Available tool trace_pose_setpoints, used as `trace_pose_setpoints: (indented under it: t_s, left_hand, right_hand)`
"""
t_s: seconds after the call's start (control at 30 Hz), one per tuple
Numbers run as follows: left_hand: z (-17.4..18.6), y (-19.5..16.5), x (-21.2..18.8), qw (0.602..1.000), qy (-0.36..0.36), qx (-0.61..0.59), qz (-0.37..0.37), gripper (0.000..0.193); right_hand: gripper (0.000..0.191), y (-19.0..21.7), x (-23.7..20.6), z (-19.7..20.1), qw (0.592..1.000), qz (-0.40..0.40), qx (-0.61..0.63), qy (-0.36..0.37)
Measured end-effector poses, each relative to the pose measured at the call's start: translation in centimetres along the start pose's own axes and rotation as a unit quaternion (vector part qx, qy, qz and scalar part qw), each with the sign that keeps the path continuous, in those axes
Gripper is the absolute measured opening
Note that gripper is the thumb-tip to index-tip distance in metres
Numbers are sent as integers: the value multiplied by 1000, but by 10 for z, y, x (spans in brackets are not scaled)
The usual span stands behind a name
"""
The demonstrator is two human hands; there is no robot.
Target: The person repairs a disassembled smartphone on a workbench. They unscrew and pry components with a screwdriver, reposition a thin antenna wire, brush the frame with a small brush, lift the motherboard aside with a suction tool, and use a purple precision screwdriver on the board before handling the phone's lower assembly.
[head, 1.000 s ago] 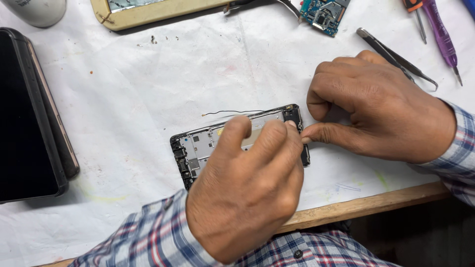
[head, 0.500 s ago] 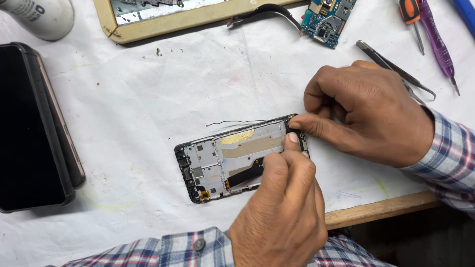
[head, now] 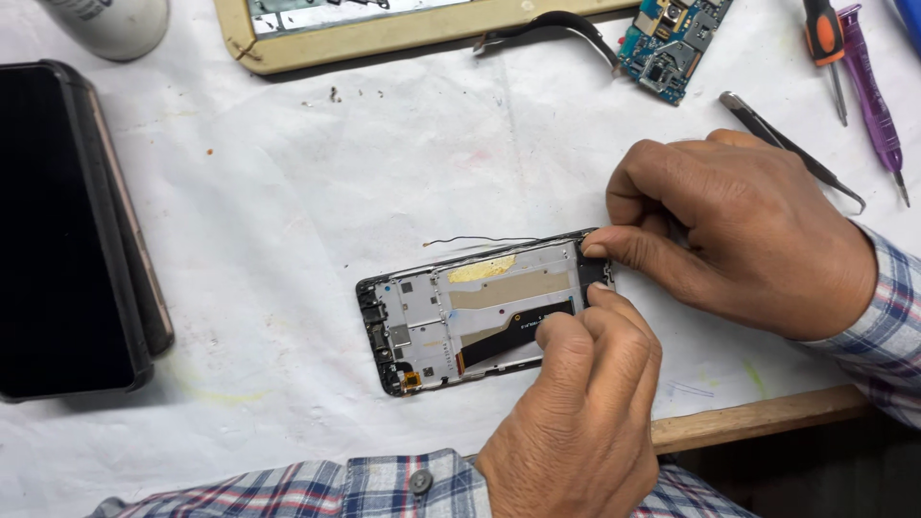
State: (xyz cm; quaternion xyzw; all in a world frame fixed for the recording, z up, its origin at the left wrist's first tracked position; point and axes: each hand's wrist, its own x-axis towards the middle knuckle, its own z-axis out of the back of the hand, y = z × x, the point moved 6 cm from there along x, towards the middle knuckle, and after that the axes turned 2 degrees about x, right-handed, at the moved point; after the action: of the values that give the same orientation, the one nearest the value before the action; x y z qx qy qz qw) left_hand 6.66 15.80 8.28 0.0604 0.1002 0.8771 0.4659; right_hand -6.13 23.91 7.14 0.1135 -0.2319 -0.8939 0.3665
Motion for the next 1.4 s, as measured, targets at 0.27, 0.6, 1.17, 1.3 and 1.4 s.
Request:
trace_pose_setpoints:
  t_s: [0.27,0.6,1.17,1.3,1.4]
  left_hand:
    - [-9,-10,2,996,8,86,-3,37]
    - [-16,-16,5,992,3,122,-25,26]
    - [-19,-23,2,993,15,112,-15,33]
    - [-20,-21,2,994,13,108,-17,35]
    - [-20,-20,2,994,10,105,-20,36]
  right_hand:
    - [30,-4,-2,-3,1000,0,25,-19]
    - [28,-3,-4,-5,999,5,36,-35]
    - [24,-10,-5,-10,999,15,38,-36]
    - [23,-12,-7,-11,999,6,32,-37]
    - [21,-11,-9,-8,996,7,65,-66]
